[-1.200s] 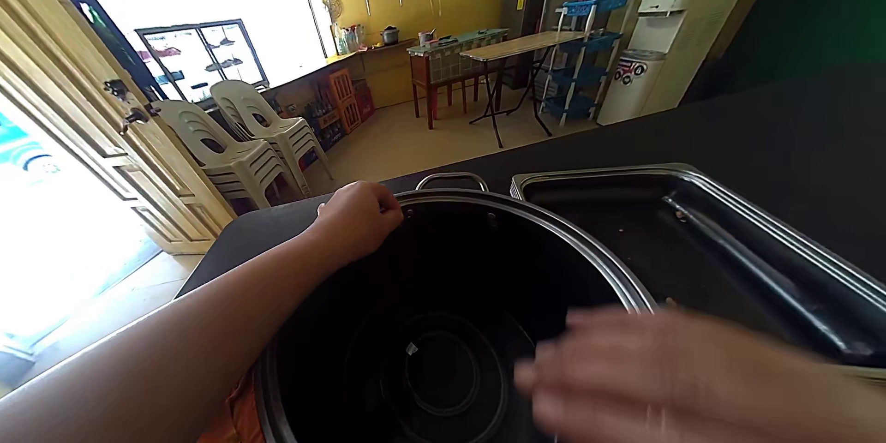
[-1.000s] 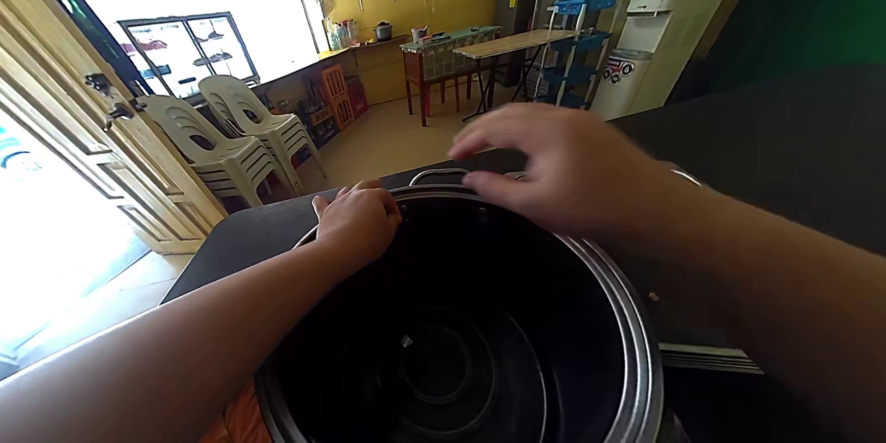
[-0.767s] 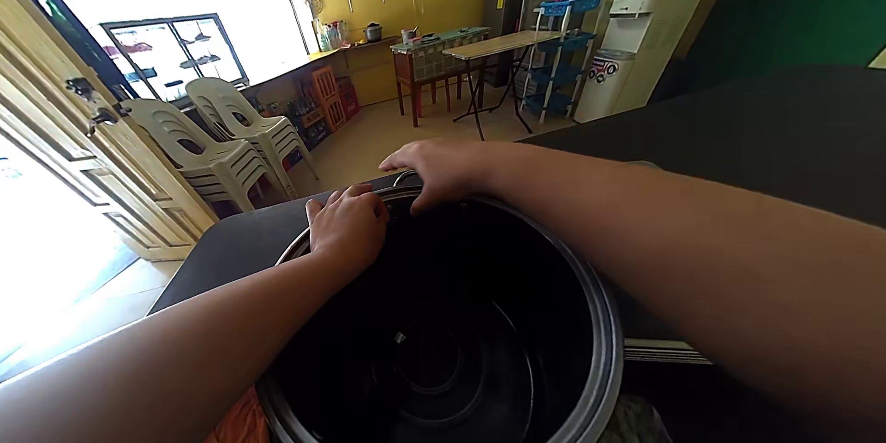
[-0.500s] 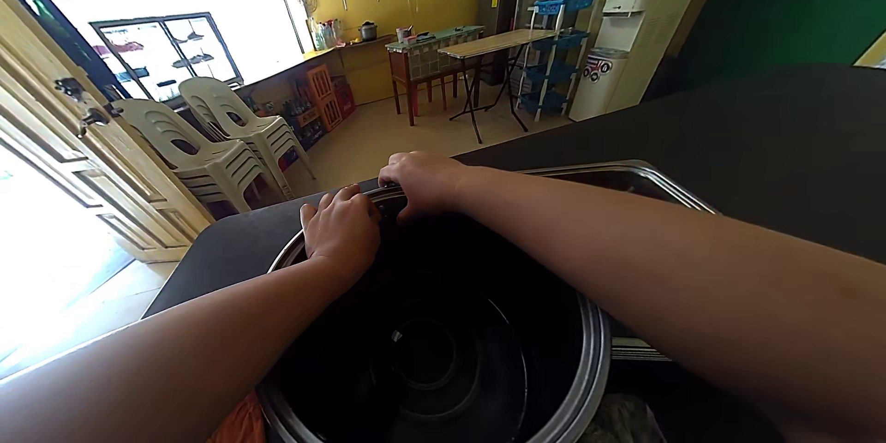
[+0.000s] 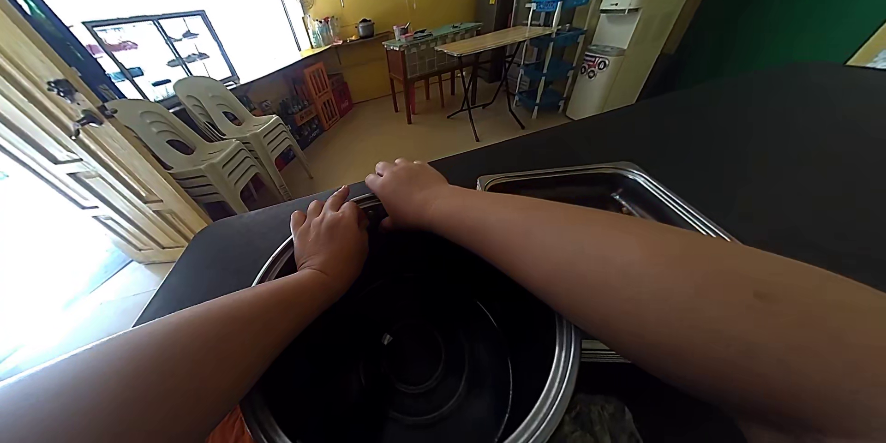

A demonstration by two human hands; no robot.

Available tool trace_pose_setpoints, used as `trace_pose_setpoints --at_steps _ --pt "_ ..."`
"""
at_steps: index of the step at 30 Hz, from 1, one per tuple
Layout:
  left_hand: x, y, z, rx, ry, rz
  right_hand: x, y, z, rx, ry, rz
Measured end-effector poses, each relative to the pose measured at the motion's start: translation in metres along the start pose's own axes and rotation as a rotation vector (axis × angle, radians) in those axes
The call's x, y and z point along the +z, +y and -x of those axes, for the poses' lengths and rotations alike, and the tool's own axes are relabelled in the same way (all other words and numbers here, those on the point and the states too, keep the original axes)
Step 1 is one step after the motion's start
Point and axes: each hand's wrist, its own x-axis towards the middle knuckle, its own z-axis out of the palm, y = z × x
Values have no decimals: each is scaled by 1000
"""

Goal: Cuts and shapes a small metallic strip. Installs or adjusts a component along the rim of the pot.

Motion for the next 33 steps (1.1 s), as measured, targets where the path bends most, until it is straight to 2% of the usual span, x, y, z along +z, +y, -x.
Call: trace_pose_setpoints --at_steps 11,33 --pt "11 -3 2 54 118 -39 -3 -4 5 27 -6 -2" --pt "15 -3 2 65 163 -17 -2 -8 7 37 11 3"
